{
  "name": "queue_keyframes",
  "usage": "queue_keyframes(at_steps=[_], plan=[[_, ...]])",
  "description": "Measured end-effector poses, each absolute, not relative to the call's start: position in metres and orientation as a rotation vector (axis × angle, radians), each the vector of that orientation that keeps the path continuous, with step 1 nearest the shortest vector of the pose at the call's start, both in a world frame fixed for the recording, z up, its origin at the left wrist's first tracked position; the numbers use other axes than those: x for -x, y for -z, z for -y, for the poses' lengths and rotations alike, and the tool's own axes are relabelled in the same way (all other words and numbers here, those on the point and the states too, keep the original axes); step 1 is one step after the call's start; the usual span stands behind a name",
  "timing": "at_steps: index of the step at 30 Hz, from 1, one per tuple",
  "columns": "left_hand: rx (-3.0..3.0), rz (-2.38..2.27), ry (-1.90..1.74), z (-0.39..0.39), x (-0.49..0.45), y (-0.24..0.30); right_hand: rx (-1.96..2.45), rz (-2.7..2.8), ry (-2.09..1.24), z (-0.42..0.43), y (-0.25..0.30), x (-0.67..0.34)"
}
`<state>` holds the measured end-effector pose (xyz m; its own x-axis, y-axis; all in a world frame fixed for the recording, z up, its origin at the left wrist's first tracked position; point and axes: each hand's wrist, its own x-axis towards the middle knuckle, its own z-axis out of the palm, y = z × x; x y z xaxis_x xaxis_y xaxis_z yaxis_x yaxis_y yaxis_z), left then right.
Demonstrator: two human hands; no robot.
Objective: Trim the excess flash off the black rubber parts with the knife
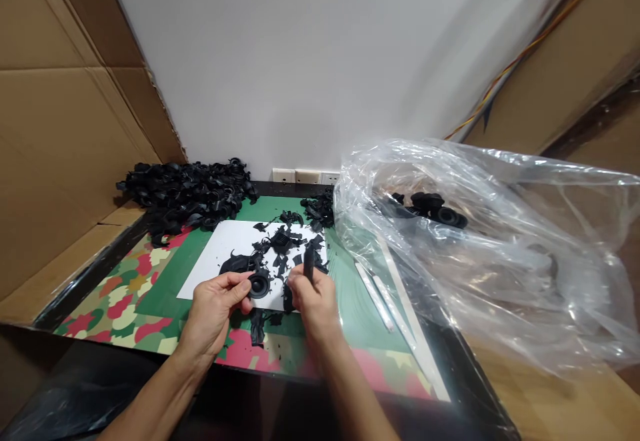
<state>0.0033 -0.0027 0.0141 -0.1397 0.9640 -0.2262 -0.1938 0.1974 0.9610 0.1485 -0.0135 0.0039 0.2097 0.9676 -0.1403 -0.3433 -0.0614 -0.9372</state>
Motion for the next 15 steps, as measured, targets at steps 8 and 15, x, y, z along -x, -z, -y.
queue_keyframes(at_steps=[8, 15], plan=[[-0.823, -1.26, -1.247, 0.004, -0.001, -0.019, 1.402, 1.121, -0.709, 0.011, -0.001, -0.177], [-0.748, -1.226, -1.229, 0.001, -0.003, -0.022, 1.378, 1.229, -0.818, 0.013, -0.001, -0.17]])
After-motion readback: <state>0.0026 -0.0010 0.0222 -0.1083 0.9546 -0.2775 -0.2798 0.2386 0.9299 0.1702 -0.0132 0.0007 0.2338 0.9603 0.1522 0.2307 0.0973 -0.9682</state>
